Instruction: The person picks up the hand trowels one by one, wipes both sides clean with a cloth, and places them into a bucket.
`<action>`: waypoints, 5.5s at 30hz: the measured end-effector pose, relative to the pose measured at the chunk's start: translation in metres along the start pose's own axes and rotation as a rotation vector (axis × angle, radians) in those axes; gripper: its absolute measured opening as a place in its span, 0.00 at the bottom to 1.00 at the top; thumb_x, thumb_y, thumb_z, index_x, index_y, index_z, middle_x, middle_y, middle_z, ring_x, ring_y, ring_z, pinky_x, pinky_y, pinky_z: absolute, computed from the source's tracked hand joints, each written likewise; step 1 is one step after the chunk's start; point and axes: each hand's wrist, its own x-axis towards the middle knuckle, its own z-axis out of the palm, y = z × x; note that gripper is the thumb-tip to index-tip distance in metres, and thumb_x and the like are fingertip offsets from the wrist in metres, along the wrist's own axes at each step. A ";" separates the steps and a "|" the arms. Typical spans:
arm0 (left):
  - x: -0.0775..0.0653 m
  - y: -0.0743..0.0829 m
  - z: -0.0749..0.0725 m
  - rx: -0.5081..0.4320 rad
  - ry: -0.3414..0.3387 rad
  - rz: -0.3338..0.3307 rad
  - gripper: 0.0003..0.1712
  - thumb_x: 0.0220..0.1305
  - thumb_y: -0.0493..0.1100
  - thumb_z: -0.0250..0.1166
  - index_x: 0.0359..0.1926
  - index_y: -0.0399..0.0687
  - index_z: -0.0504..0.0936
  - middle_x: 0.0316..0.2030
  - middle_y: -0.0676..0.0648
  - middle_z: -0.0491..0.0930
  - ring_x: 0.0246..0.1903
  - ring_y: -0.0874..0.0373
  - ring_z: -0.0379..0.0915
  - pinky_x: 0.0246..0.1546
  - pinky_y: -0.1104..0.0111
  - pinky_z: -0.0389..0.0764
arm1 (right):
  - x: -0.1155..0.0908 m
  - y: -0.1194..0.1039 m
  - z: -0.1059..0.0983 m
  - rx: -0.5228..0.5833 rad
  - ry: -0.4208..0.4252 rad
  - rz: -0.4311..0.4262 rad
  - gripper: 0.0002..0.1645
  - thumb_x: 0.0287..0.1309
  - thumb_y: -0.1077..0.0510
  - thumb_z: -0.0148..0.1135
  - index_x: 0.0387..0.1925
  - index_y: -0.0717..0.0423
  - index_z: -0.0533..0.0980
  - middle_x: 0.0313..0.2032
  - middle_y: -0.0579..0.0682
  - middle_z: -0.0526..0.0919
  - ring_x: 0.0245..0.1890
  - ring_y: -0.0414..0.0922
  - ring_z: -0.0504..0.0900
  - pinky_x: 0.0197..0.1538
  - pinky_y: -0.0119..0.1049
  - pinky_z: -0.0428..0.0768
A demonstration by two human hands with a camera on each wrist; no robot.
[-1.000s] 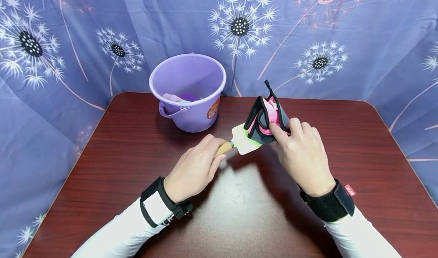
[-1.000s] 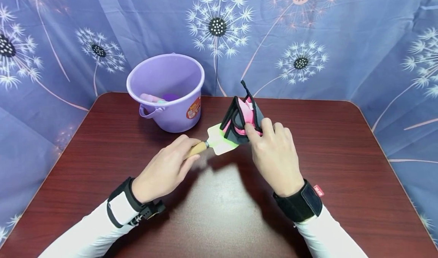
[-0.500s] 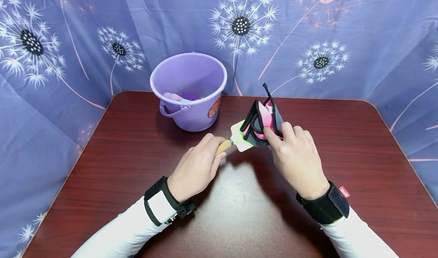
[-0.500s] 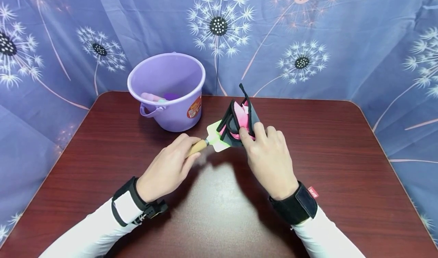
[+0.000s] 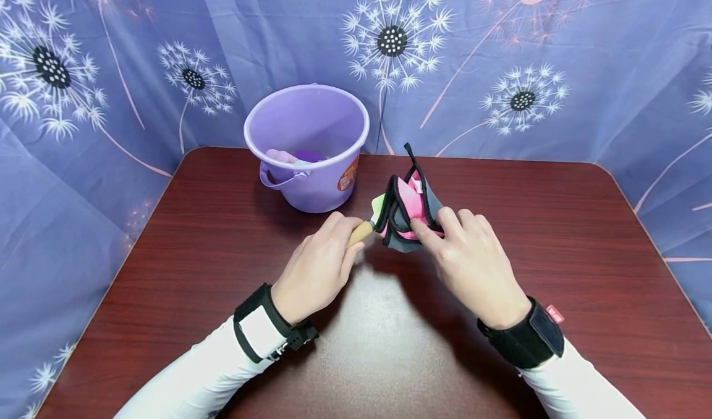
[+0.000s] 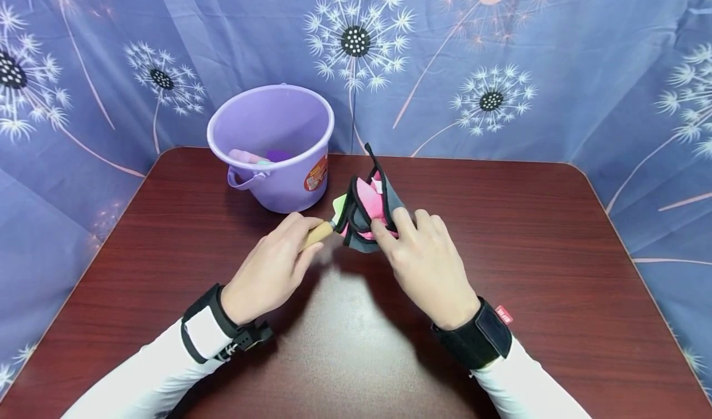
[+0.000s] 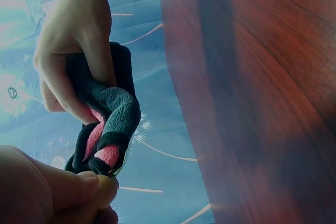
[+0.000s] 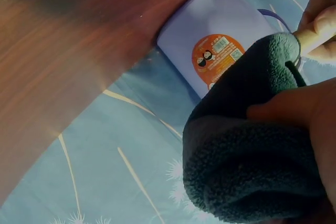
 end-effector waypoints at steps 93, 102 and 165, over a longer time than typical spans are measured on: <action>0.000 0.003 -0.003 -0.023 0.000 -0.020 0.13 0.76 0.38 0.66 0.57 0.44 0.80 0.43 0.50 0.75 0.35 0.58 0.75 0.33 0.62 0.81 | 0.003 0.002 0.003 -0.018 0.142 0.050 0.25 0.70 0.70 0.43 0.52 0.56 0.85 0.33 0.62 0.70 0.26 0.60 0.64 0.26 0.50 0.60; 0.000 0.001 -0.003 -0.022 -0.002 -0.030 0.12 0.76 0.39 0.66 0.57 0.44 0.80 0.42 0.50 0.74 0.33 0.59 0.73 0.31 0.63 0.80 | 0.000 0.000 0.005 -0.014 0.073 -0.021 0.24 0.70 0.68 0.47 0.55 0.52 0.85 0.35 0.59 0.71 0.29 0.60 0.66 0.29 0.50 0.62; -0.003 0.006 0.000 -0.018 -0.098 0.082 0.12 0.75 0.40 0.67 0.56 0.47 0.81 0.39 0.54 0.73 0.30 0.61 0.72 0.32 0.63 0.80 | 0.000 0.016 0.003 -0.045 0.167 0.069 0.20 0.63 0.67 0.65 0.54 0.49 0.86 0.41 0.63 0.76 0.34 0.65 0.70 0.30 0.57 0.64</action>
